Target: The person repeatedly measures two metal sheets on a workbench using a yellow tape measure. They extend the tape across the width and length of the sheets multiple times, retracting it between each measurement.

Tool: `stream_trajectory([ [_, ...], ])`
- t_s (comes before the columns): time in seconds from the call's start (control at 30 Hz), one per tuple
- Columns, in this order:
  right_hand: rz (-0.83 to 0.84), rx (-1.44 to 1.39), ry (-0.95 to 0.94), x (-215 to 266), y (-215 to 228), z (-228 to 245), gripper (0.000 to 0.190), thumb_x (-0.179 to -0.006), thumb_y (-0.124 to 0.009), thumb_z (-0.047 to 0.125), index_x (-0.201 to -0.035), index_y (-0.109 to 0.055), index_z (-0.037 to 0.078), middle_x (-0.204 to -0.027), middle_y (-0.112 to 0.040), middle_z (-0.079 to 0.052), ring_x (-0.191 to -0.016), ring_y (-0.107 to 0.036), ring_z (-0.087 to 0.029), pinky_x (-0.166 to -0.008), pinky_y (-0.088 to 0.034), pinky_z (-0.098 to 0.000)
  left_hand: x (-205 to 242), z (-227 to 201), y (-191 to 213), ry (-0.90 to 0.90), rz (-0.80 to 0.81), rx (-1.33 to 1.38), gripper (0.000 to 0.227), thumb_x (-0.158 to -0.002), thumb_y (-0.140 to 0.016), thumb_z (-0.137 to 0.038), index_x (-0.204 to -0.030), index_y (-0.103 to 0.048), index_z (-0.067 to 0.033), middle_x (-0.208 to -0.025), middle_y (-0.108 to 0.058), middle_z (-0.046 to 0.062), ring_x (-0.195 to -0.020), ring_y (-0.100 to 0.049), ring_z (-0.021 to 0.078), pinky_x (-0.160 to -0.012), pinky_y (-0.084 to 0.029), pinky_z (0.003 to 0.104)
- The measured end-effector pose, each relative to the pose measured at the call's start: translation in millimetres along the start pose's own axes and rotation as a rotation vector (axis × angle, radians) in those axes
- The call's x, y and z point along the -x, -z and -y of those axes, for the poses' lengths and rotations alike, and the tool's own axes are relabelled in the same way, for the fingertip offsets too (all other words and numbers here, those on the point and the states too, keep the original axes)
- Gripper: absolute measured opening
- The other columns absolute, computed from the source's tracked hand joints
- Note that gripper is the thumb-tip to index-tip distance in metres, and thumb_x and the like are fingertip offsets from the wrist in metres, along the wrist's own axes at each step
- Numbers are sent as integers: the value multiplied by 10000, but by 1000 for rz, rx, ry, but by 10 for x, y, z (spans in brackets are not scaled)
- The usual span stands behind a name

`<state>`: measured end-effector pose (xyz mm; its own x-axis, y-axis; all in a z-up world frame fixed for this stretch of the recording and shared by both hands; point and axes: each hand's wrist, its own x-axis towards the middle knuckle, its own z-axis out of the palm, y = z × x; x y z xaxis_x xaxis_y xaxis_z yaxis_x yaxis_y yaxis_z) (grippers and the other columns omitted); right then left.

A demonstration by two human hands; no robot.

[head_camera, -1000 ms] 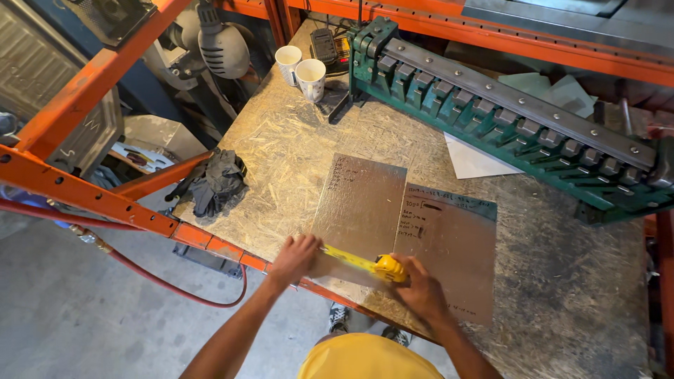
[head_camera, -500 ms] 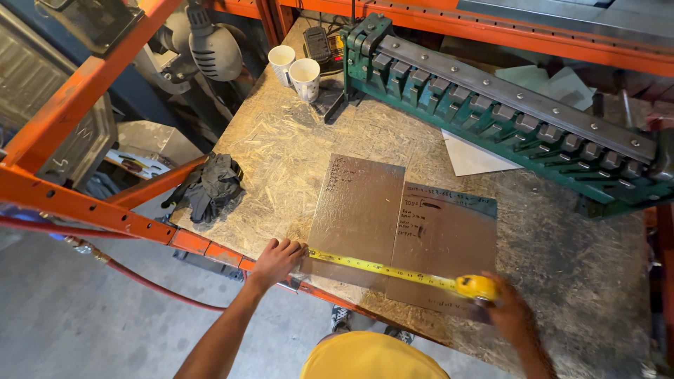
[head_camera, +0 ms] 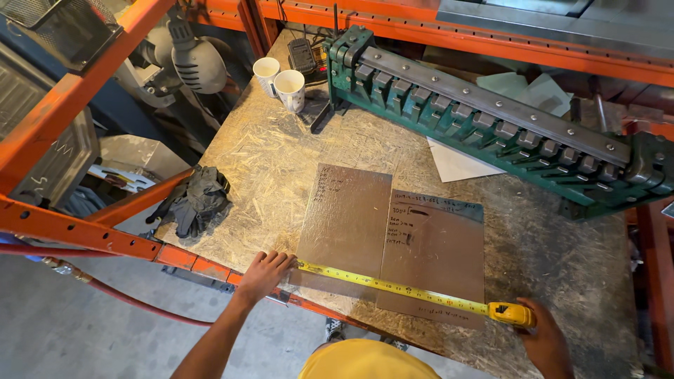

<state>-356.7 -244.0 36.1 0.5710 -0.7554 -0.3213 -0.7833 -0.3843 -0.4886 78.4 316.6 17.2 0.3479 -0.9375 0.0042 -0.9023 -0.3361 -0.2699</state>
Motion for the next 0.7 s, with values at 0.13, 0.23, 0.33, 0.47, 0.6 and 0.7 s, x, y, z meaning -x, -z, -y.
stream_trajectory([
  [0.13, 19, 1, 3, -28, -9, -42, 781, -796, -864, -122, -1472, -622, 183, -1529, -623, -110, -1384, -614, -338, -1096, -530, -500, 13, -58, -46, 73, 124, 78, 498, -1110, -454, -405, -1544, -497, -165, -1280, -629, -1, -1108, -572, 242, -928, -462, 429],
  [0.23, 38, -3, -3, -88, -56, -114, 733, -802, -860, -117, -1439, -653, 181, -1502, -653, -102, -1377, -621, -333, -1096, -527, -503, -13, -63, -16, 87, -81, 58, 399, -1059, -567, -384, -1408, -604, -195, -1105, -644, -34, -962, -590, 226, -799, -445, 392],
  [0.33, 8, -98, 70, -82, -179, -128, 731, -734, -837, -212, -1356, -713, 154, -1365, -732, -93, -1231, -693, -283, -1019, -543, -408, -62, -104, 86, 74, 128, 124, 1188, -476, -1084, -391, -1499, -524, -163, -1275, -604, -22, -1087, -567, 220, -878, -441, 392],
  [0.47, -5, -174, 192, -2, -387, 140, 699, -666, -935, -76, -1290, -753, 181, -1291, -760, -70, -1158, -737, -252, -979, -596, -371, -325, -374, 327, 72, 89, 355, 511, -982, -648, -191, -1486, -576, -153, -1284, -645, 16, -1111, -576, 244, -974, -439, 449],
  [0.6, 99, -63, 203, -35, -679, 586, 748, -678, -976, 122, -1344, -714, 339, -1357, -735, 11, -1147, -756, -204, -928, -631, -370, -774, -866, 563, -66, -191, 525, 304, -1108, -564, -282, -1334, -701, -131, -1169, -713, 29, -996, -617, 222, -908, -471, 416],
  [0.7, 196, -112, 340, 147, -729, 1188, 793, -664, -1000, 113, -1367, -686, 301, -1328, -738, 43, -1077, -775, -159, -832, -685, -310, -1142, -1266, 899, -143, -237, 505, 287, -1078, -649, -286, -1329, -735, -176, -1156, -720, -17, -950, -589, 175, -859, -427, 357],
])
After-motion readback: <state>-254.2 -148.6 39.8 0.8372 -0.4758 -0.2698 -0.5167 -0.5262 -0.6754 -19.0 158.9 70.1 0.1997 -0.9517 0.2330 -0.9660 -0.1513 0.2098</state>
